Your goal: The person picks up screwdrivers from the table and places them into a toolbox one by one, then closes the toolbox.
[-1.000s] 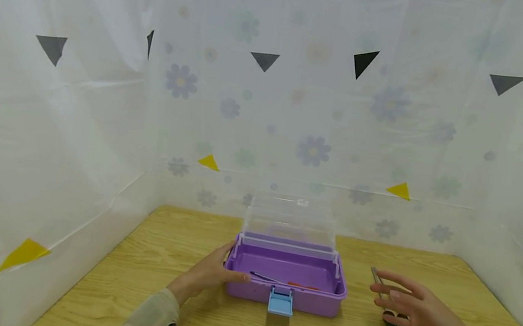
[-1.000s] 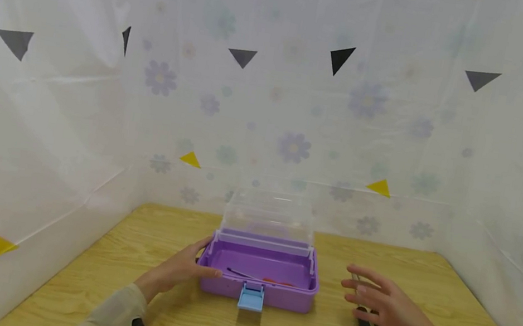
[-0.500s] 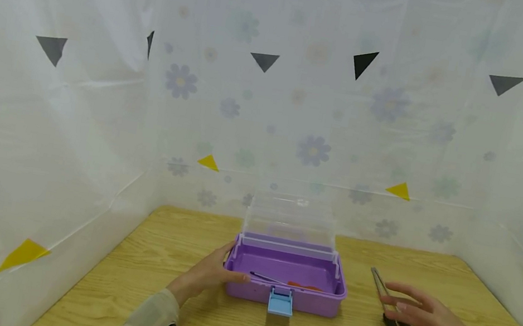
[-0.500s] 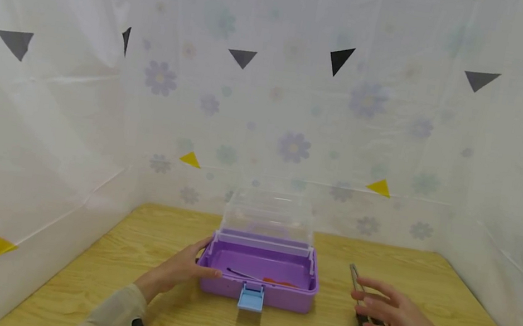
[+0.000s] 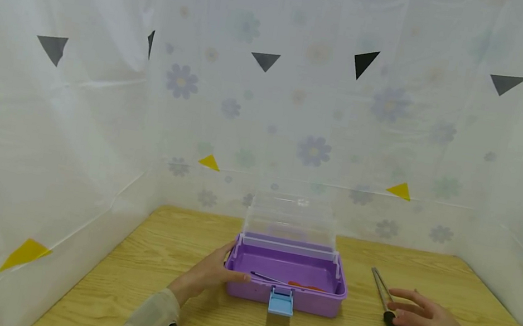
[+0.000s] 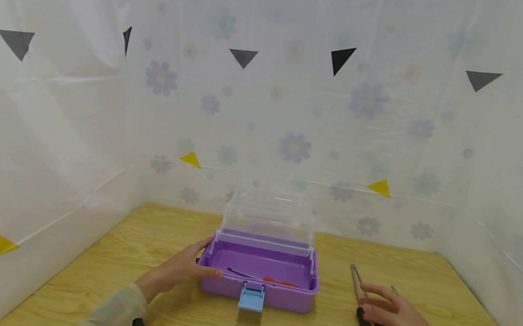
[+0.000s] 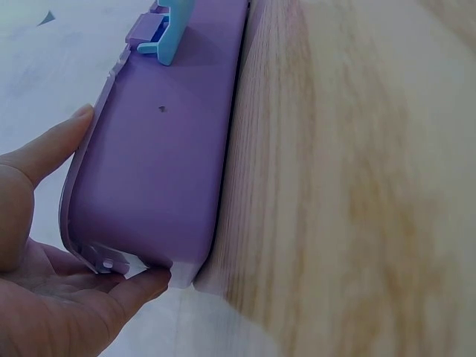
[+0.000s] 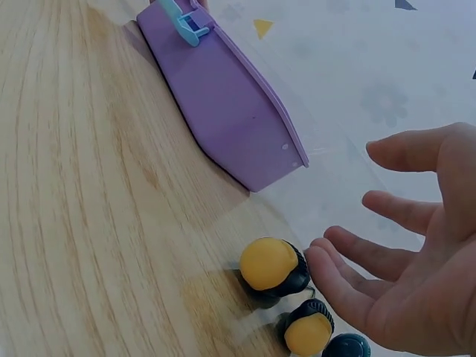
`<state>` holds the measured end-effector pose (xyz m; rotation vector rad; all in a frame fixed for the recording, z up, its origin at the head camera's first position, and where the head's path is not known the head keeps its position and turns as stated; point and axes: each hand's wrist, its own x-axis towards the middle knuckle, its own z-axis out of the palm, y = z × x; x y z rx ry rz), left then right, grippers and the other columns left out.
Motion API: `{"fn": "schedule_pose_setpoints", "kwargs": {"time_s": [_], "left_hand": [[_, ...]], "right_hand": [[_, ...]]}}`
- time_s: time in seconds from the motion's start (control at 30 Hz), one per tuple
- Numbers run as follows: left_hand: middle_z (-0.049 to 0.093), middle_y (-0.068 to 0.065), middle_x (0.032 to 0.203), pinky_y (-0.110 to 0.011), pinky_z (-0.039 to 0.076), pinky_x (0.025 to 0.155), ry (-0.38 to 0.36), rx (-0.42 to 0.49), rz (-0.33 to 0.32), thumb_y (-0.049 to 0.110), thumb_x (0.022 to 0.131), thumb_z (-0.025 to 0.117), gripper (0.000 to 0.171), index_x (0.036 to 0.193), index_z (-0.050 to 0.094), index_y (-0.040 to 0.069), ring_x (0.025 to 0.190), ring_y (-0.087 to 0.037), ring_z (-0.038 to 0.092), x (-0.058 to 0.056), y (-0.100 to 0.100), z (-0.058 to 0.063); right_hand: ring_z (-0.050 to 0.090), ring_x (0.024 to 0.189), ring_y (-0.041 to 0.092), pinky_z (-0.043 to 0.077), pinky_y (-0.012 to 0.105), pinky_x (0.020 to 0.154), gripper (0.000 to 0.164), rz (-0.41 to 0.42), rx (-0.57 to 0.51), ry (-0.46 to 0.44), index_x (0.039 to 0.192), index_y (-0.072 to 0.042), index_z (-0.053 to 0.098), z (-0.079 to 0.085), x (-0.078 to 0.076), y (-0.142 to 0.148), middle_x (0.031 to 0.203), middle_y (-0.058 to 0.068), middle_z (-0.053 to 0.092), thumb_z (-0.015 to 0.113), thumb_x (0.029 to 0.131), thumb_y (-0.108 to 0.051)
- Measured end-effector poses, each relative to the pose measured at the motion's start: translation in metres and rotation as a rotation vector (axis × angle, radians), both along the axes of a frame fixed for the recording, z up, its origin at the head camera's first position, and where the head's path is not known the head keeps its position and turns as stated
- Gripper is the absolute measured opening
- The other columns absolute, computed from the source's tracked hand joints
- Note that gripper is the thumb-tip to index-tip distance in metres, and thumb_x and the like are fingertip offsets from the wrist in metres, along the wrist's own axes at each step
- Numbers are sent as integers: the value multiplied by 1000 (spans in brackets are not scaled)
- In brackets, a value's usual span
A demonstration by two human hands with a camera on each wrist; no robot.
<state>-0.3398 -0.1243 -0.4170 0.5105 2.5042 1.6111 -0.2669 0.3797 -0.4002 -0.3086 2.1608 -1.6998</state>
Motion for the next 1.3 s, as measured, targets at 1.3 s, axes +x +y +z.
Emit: {"fn": "schedule_pose_setpoints", "kwargs": {"time_s": [1.3], "left_hand": [[25, -26, 165, -69, 24, 115, 0, 1, -3, 39, 83, 88, 113, 165, 19, 4, 149, -50, 23, 0, -2, 0]], "right_hand": [[65, 107, 51, 59, 52, 70, 84, -288, 720, 480, 149, 3, 41, -25, 9, -51, 136, 41, 52, 87, 85, -28]]}}
